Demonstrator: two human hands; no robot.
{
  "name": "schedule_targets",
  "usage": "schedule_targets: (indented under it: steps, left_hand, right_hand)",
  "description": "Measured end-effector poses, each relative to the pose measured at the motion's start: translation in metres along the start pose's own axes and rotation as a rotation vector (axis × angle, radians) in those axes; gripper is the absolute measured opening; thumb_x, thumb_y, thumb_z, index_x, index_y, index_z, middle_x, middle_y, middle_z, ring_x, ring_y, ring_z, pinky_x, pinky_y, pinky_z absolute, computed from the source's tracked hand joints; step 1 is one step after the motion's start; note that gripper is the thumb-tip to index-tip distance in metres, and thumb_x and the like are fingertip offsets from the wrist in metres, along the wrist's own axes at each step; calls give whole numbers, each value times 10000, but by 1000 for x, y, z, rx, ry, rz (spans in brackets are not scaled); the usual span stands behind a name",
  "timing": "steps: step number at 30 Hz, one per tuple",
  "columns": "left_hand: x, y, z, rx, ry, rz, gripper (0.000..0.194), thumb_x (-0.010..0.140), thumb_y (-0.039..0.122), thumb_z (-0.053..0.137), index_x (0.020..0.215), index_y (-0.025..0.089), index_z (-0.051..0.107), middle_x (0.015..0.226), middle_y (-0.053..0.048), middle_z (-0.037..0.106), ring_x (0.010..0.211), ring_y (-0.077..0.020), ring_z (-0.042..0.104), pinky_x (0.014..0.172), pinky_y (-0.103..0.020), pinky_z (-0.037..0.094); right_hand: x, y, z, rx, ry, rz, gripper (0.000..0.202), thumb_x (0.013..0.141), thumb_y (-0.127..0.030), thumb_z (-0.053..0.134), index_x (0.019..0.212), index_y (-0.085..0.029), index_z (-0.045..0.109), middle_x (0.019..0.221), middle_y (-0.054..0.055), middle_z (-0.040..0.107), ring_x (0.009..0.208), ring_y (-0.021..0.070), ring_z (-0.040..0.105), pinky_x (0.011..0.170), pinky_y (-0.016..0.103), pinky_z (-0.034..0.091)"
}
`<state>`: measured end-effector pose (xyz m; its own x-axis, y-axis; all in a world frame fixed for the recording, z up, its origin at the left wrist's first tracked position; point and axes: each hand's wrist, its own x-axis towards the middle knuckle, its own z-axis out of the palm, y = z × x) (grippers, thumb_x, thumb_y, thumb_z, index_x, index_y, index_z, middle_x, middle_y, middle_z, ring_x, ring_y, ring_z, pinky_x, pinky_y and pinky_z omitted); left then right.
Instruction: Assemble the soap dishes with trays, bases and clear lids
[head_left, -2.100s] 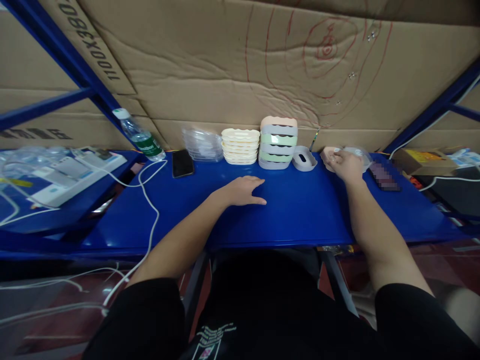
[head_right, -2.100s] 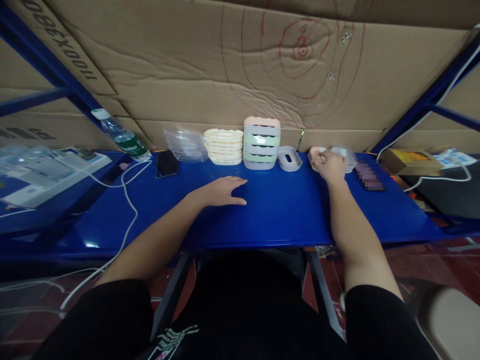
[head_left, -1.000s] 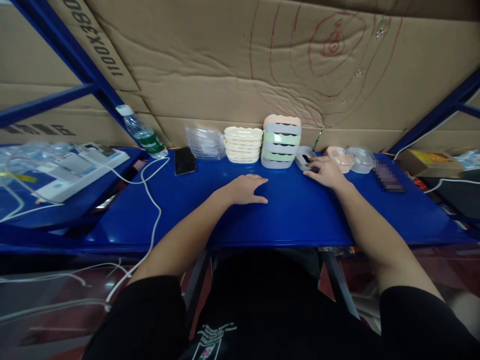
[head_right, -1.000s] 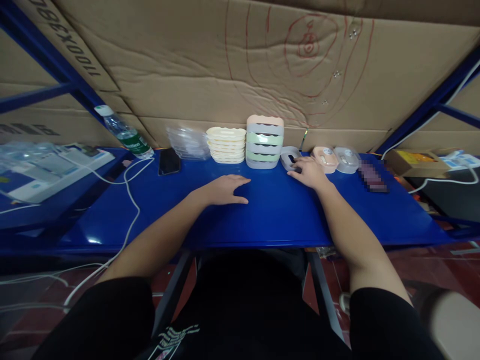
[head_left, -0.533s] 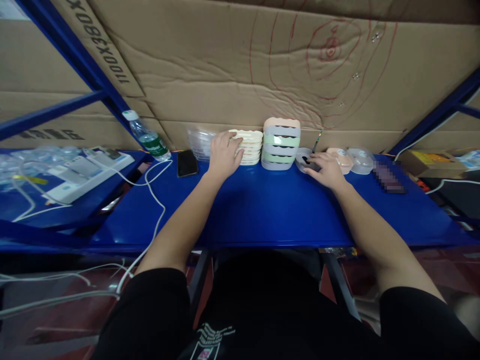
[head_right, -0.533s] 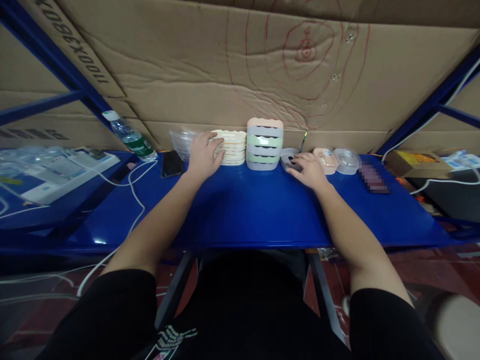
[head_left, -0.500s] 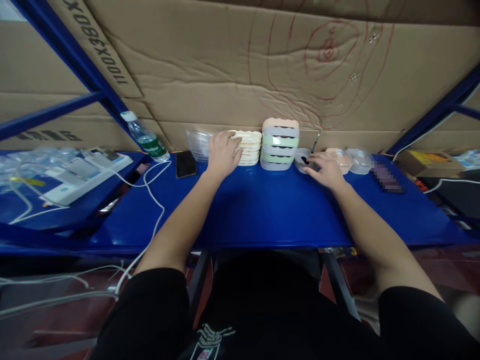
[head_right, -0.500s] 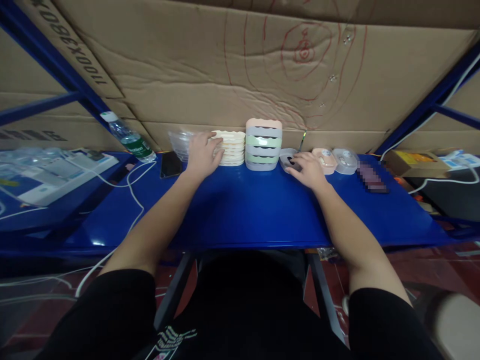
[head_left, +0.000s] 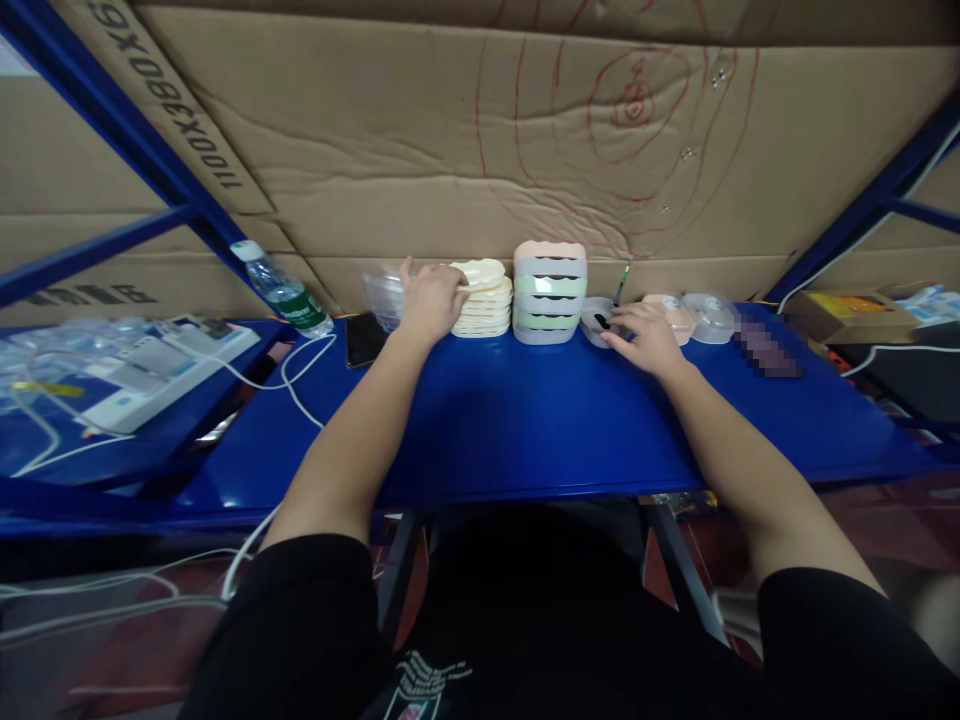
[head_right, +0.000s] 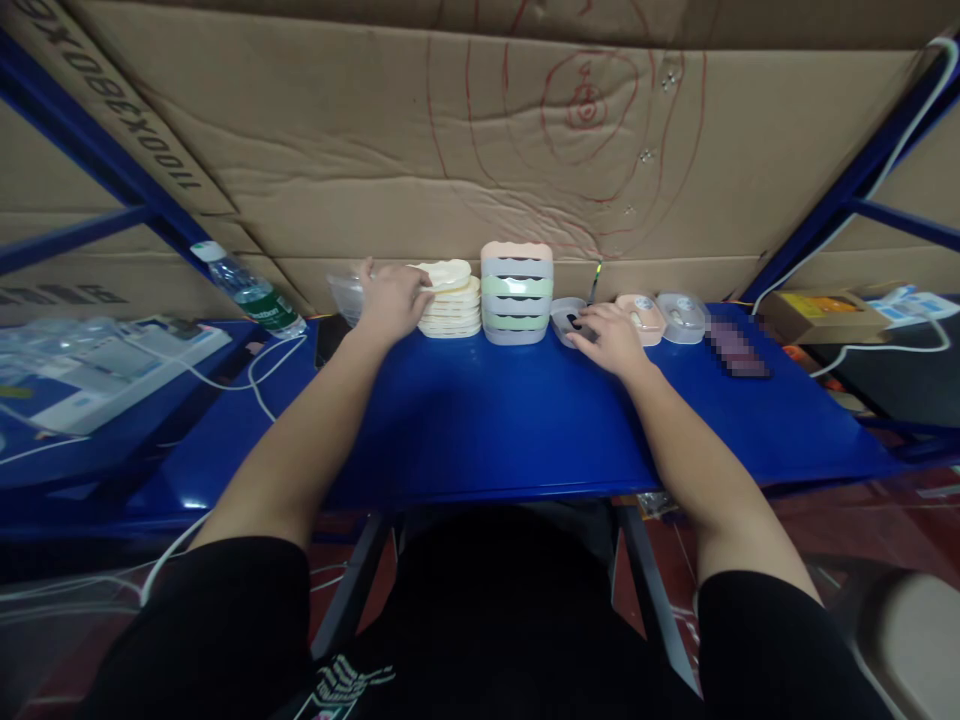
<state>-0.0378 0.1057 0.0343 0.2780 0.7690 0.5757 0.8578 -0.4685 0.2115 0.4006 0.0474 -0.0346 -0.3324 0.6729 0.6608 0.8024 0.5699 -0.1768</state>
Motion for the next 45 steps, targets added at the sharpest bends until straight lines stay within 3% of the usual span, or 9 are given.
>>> schedule_targets:
  steps: [5, 9, 12, 18, 22, 25, 31, 40, 45]
  left_hand:
    - [-15, -1, -11, -73, 147, -6, 232, 1091, 432, 558, 1167, 281, 716, 1261, -86, 815, 1330, -343, 686, 1389, -675, 197]
    - [-44, 4, -18, -188, 337, -42, 308, 1119, 452, 527, 1264, 255, 713, 1272, -101, 816, 1242, -294, 741, 1269, -558, 450]
    - [-66, 21, -13, -293, 353, -39, 344, 1119, 481, 537, 1276, 245, 732, 1282, -102, 821, 1218, -279, 759, 1154, -483, 562]
    - [-87, 66, 25, -631, -92, -12, 402, 1077, 528, 589, 1225, 208, 782, 1191, -95, 851, 1118, -259, 799, 1029, -411, 640]
    - [-89, 71, 40, -733, -315, -26, 486, 1061, 591, 588, 1263, 195, 781, 1229, -122, 843, 1125, -274, 798, 1019, -438, 650]
    - [-89, 65, 37, -630, -423, 53, 662, 965, 687, 718, 1427, 214, 745, 1395, -140, 775, 1283, -315, 737, 1143, -493, 605]
    - [-92, 63, 30, -300, -576, 208, 1217, 659, 856, 900, 1670, 259, 580, 1588, -178, 627, 1449, -455, 593, 1259, -609, 483]
    - [-92, 61, 38, -229, -635, 255, 1073, 720, 856, 823, 1610, 283, 653, 1577, -153, 683, 1424, -445, 621, 1222, -602, 469]
    - [-91, 64, 36, -235, -640, 271, 1041, 743, 826, 828, 1612, 280, 656, 1576, -157, 686, 1430, -438, 619, 1205, -586, 484]
  right_hand:
    - [6, -19, -7, 53, 73, 55, 434, 1015, -637, 678, 1159, -266, 852, 1262, 145, 854, 1210, 393, 786, 1106, 623, 599]
    - [11, -66, -17, 66, 81, 98, 549, 1036, -646, 671, 1459, -306, 749, 1418, 120, 802, 1338, 406, 729, 1181, 628, 560]
    - [12, -106, -14, 91, 14, -33, 818, 989, -695, 736, 1690, -319, 548, 1623, 121, 677, 1486, 440, 629, 1279, 639, 486]
    - [7, -134, 12, 75, -315, -244, 1034, 949, -668, 809, 1813, -369, 326, 1832, 99, 440, 1670, 485, 407, 1353, 697, 371]
    - [2, -120, 24, 121, -392, -302, 1094, 888, -677, 863, 1800, -324, 373, 1775, 160, 512, 1575, 477, 528, 1296, 681, 442]
    - [1, -112, 26, 148, -405, -283, 1119, 849, -765, 854, 1770, -283, 440, 1704, 183, 587, 1504, 475, 599, 1249, 669, 488]
    - [1, -107, 29, 173, -471, -265, 1046, 839, -853, 811, 1673, -266, 577, 1585, 181, 697, 1444, 441, 671, 1206, 628, 533]
    - [1, -101, 31, 244, -507, -273, 942, 815, -881, 823, 1542, -289, 720, 1474, 130, 784, 1361, 403, 734, 1158, 584, 582]
    - [6, -92, 17, 254, -309, -159, 516, 1043, -734, 640, 1171, -291, 871, 1214, 87, 868, 1148, 332, 798, 1072, 542, 619]
